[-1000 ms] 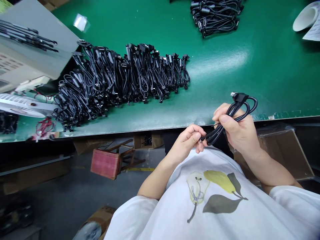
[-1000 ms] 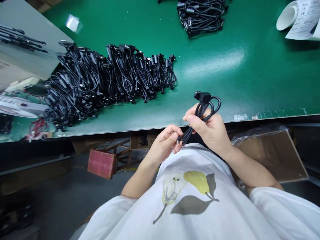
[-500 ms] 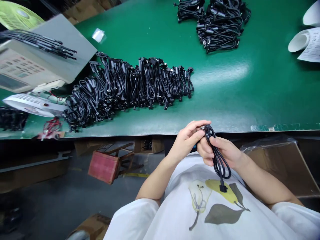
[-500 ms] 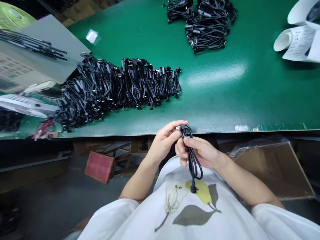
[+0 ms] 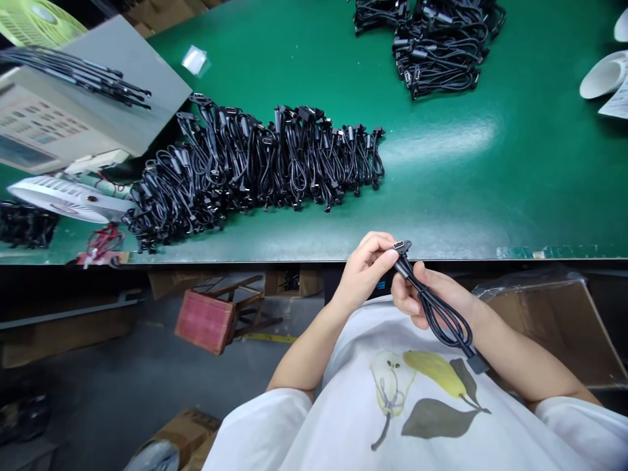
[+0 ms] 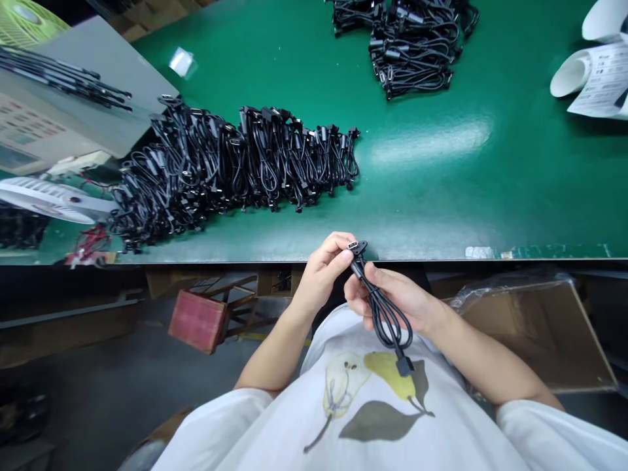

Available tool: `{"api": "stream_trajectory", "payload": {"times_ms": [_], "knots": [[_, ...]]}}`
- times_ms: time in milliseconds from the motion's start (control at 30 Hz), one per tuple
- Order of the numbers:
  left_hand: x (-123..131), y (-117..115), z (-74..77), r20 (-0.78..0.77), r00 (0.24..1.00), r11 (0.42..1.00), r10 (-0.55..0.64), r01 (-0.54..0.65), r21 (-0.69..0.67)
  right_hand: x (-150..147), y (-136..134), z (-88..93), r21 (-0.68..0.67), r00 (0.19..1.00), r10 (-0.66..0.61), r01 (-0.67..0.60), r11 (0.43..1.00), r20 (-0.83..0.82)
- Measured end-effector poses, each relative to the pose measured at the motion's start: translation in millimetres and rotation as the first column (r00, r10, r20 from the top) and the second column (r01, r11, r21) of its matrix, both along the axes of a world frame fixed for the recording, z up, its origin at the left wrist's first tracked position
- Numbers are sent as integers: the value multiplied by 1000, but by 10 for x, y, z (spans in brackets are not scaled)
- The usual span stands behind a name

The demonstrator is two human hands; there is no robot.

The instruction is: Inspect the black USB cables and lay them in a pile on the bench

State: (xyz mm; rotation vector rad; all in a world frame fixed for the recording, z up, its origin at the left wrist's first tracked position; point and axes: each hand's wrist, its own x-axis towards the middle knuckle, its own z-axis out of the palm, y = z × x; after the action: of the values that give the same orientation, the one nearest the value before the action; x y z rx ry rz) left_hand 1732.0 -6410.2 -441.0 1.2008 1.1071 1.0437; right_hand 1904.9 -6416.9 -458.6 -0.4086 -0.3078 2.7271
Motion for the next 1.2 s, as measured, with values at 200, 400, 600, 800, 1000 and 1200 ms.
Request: {"api": "stream_trajectory", "payload": {"times_ms": [200,400,600,800,1000,1200], "knots": [[-4,-1,-2,-15,1000,1000,-6,6,18,4,17,1,96,997,-37,31,995,67],[-66,3,2,31,1000,998,-2,-1,69,8,29,24,482,898,-265,69,873,351],[-137,24,-17,6,986,983,-166,165,83,135,41,149,830,617,-559,-361,425,554],[-51,44,-19,-164,976,918,-144,193,346,84,43,15,811,500,-770,-584,40,397],[56,20,-109,-198,980,934,-19,88,346,21,100,-67,689,388,-885,-716,-112,259],[-216,134,-24,-297,937,917,-183,272,292,89,174,47,710,447,-878,-674,-204,172]]}}
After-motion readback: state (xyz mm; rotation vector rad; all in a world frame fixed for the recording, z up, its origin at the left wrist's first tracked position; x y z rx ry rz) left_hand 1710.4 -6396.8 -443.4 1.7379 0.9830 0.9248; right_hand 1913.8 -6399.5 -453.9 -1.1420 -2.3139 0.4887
